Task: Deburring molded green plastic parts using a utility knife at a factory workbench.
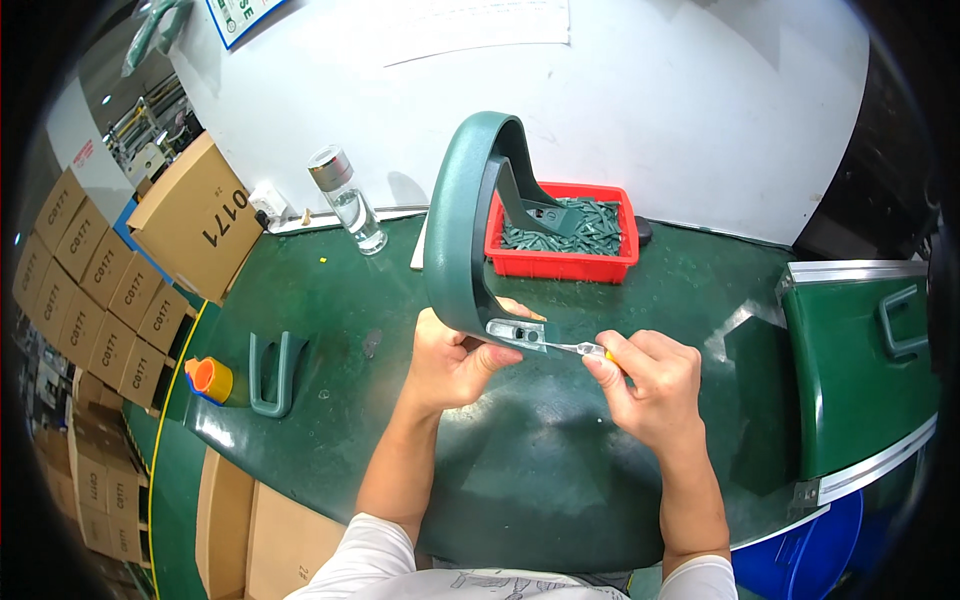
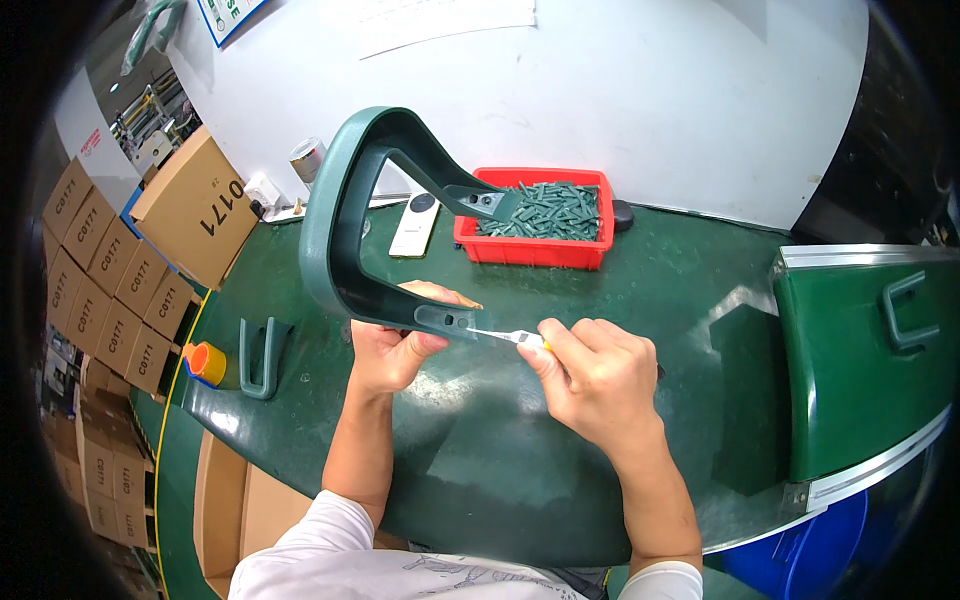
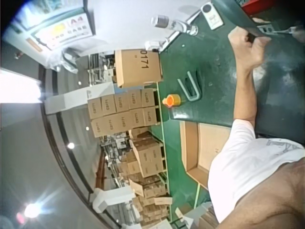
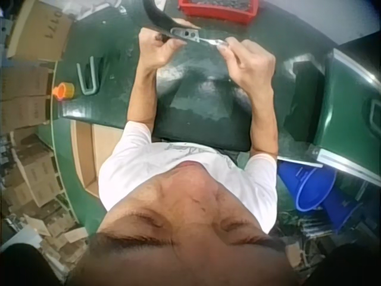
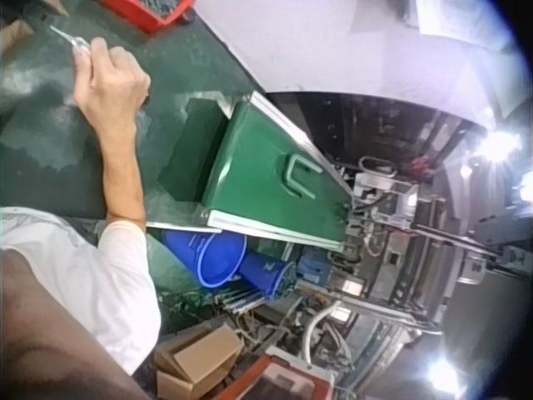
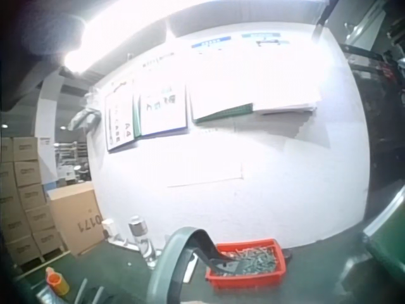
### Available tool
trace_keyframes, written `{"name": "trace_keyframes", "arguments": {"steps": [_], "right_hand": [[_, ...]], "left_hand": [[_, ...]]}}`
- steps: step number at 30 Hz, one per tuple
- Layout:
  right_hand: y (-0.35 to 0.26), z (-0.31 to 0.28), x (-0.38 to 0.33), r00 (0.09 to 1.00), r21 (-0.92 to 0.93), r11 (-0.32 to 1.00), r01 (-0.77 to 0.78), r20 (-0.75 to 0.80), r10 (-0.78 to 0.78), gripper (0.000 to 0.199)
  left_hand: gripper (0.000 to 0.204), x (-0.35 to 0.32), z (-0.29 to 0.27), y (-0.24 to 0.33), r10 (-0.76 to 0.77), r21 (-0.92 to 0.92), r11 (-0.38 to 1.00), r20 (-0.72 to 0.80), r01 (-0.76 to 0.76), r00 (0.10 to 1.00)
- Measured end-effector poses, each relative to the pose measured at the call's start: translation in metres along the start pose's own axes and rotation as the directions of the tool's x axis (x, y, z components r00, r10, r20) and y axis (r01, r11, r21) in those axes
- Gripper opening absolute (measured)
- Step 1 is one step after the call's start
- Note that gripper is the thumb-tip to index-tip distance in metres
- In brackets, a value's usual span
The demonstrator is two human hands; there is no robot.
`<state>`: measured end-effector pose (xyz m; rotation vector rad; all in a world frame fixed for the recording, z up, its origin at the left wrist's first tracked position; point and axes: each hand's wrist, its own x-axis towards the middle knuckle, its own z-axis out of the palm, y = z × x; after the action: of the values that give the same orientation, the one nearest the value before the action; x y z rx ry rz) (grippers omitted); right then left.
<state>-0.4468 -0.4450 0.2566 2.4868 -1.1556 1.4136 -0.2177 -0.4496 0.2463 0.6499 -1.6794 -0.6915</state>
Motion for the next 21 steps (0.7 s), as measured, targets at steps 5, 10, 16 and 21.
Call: {"name": "trace_keyframes", "arguments": {"steps": [5, 10, 16, 21], "right_hand": [[0.001, 0.002, 0.000, 1.000, 0.003, 1.000, -0.007, -0.007, 0.008, 0.015], [0.007, 0.000, -0.001, 0.999, 0.023, 0.999, -0.025, -0.021, 0.025, 0.015], [0.003, -0.003, 0.003, 0.991, 0.336, 0.933, -0.130, 0.027, 0.128, 0.019], [0.006, -0.001, -0.001, 0.984, 0.427, 0.886, -0.179, 0.090, 0.155, 0.022]], "left_hand": [[0.037, -0.001, 0.000, -0.002, -0.008, -0.021, 1.000, 0.027, 0.009, 1.000], [0.036, 0.001, 0.006, -0.003, -0.055, -0.139, 0.989, 0.028, 0.058, 0.998], [0.040, 0.008, 0.002, -0.012, 0.075, -0.177, 0.980, -0.070, -0.087, 0.995], [0.041, 0.008, 0.006, -0.008, -0.036, -0.343, 0.939, -0.164, -0.023, 0.986]]}}
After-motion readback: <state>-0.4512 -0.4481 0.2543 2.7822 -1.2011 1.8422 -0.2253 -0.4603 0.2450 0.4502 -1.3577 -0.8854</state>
